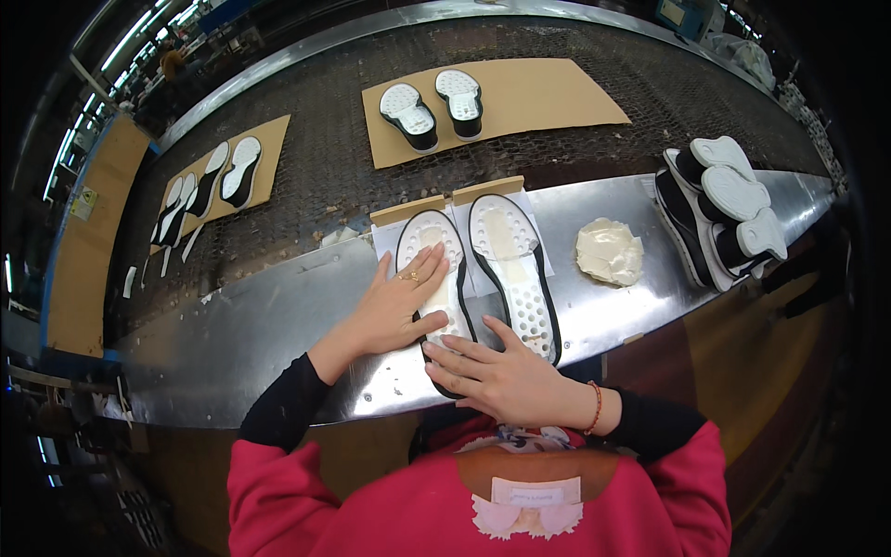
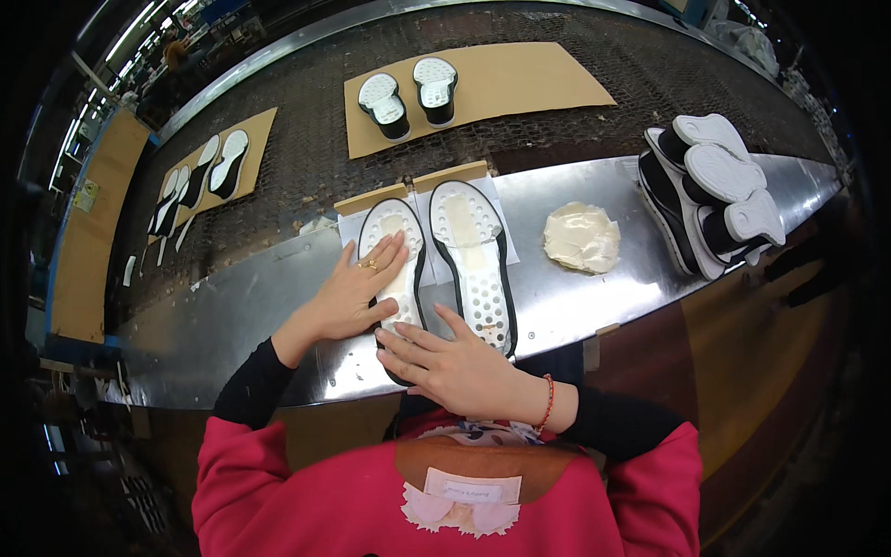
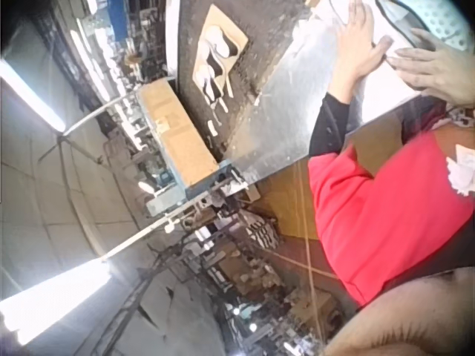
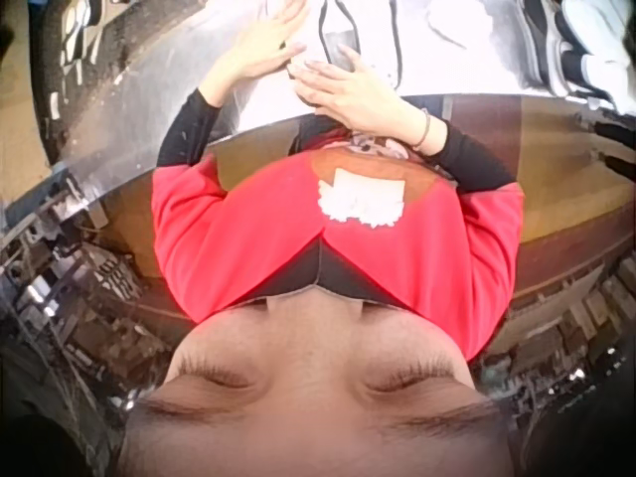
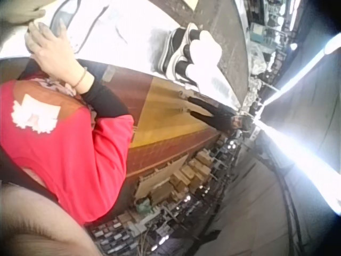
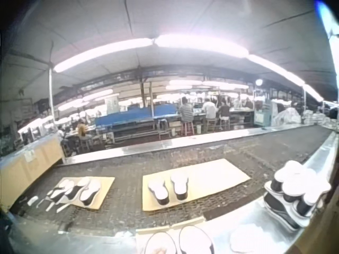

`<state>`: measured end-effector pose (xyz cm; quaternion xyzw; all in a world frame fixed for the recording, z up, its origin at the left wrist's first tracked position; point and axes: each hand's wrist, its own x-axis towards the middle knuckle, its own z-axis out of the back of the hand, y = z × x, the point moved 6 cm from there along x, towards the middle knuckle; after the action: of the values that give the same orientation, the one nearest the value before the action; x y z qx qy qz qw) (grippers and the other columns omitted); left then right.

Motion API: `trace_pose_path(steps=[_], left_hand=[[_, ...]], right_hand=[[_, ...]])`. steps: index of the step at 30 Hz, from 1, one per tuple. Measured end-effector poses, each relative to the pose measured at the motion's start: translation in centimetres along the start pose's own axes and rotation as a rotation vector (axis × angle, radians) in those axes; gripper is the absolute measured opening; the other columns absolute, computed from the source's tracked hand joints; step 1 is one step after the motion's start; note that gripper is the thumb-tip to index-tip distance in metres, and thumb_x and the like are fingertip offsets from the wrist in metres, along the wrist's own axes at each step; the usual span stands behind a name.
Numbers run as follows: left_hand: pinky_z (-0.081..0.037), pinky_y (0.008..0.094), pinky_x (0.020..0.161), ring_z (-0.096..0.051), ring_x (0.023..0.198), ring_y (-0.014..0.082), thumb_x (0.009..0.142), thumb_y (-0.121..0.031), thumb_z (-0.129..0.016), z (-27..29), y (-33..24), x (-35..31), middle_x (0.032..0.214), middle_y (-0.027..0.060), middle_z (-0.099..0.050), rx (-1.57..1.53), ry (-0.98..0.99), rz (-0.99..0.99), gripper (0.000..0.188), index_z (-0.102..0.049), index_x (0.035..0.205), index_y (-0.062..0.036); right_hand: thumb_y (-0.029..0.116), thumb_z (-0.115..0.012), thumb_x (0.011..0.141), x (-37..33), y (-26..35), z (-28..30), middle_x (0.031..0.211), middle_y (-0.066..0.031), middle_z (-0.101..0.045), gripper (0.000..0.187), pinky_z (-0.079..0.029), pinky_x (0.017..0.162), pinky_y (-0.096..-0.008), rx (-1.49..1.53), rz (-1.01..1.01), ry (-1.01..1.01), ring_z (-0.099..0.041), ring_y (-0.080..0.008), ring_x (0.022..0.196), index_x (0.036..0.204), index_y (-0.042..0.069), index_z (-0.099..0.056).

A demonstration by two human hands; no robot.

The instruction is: The person applies a white paste to the insoles of black-and-white slipper soles on a metal workbench. They spread the paste by hand, then place the treated soles onto a cardboard sheet and stack them with other finished soles.

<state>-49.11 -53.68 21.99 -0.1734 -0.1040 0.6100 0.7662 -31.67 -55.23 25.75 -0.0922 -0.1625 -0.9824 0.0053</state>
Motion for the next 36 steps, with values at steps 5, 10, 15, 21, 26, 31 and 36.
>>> trace_pose_path(steps=[5, 10, 15, 21, 26, 31, 36], left_hand=[[-0.006, 0.067, 0.114, -0.022, 0.149, 0.0279, 0.098, -0.053, -0.038, 0.9, -1.0, -0.7, 0.162, 0.01, -0.022, 0.075, 0.162, -0.02, 0.069, -0.033, 0.152, -0.0096], [-0.001, 0.0676, 0.113, -0.021, 0.15, 0.027, 0.101, -0.048, -0.033, 0.4, -1.2, -1.6, 0.162, 0.0099, -0.024, -0.162, 0.186, -0.02, 0.063, -0.033, 0.153, -0.0118], [0.01, 0.0665, 0.111, -0.02, 0.15, 0.0274, 0.102, -0.047, -0.027, 1.2, -0.4, -1.6, 0.162, 0.0089, -0.023, -0.207, 0.202, -0.077, 0.061, -0.034, 0.153, -0.0151], [0.008, 0.0667, 0.113, -0.022, 0.15, 0.0255, 0.102, -0.044, -0.032, 1.1, 1.4, 1.2, 0.163, 0.0074, -0.022, 0.034, 0.017, 0.012, 0.061, -0.028, 0.154, -0.0132], [0.001, 0.0685, 0.113, -0.021, 0.15, 0.0244, 0.101, -0.049, -0.034, 0.5, 1.1, 1.7, 0.164, 0.0066, -0.017, 0.209, 0.067, 0.049, 0.063, -0.031, 0.154, -0.0153], [-0.002, 0.0658, 0.114, -0.018, 0.15, 0.0326, 0.098, -0.046, -0.046, 1.8, 0.3, 1.0, 0.163, 0.0136, -0.018, 0.073, -0.049, 0.106, 0.059, -0.045, 0.147, -0.0133], [-0.006, 0.0595, 0.116, -0.014, 0.15, 0.0396, 0.091, -0.036, -0.065, 1.2, -1.9, -5.1, 0.16, 0.0258, -0.016, -0.535, -0.622, 0.357, 0.069, -0.043, 0.145, 0.0008]], right_hand=[[0.034, -0.059, 0.094, -0.3, 0.0, 0.1, 0.15, -0.0052, -0.045, 0.052, -0.03, 0.111, -0.0564, 0.018, 0.013, -0.006, -0.043, -0.0191, 0.137, 0.14, 0.014, -0.051], [0.035, -0.059, 0.094, -0.4, 0.2, -0.1, 0.15, -0.0043, -0.045, 0.053, -0.03, 0.112, -0.0564, -0.014, 0.019, -0.046, -0.045, -0.0186, 0.136, 0.142, 0.014, -0.05], [0.037, -0.058, 0.095, -0.6, 0.1, -0.3, 0.15, -0.0044, -0.045, 0.054, -0.029, 0.112, -0.0572, -0.032, 0.033, -0.056, -0.046, -0.019, 0.135, 0.143, 0.014, -0.049], [0.037, -0.058, 0.094, -0.7, 0.2, -0.4, 0.149, -0.0055, -0.046, 0.054, -0.029, 0.112, -0.0578, -0.011, 0.035, -0.075, -0.046, -0.0193, 0.135, 0.141, 0.012, -0.05], [0.036, -0.06, 0.093, -0.5, 0.2, -0.2, 0.149, -0.0061, -0.046, 0.053, -0.03, 0.111, -0.0584, -0.024, 0.036, -0.077, -0.046, -0.0198, 0.135, 0.14, 0.012, -0.051], [0.034, -0.065, 0.09, -0.7, 0.5, 0.5, 0.15, -0.0094, -0.044, 0.053, -0.03, 0.109, -0.0573, 0.021, 0.051, -0.096, -0.046, -0.0212, 0.134, 0.136, 0.011, -0.054], [0.029, -0.076, 0.079, -4.7, -0.1, 4.4, 0.151, -0.0206, -0.038, 0.063, -0.031, 0.108, -0.0525, 0.212, -0.152, -0.382, -0.042, -0.0334, 0.136, 0.135, 0.01, -0.055]])
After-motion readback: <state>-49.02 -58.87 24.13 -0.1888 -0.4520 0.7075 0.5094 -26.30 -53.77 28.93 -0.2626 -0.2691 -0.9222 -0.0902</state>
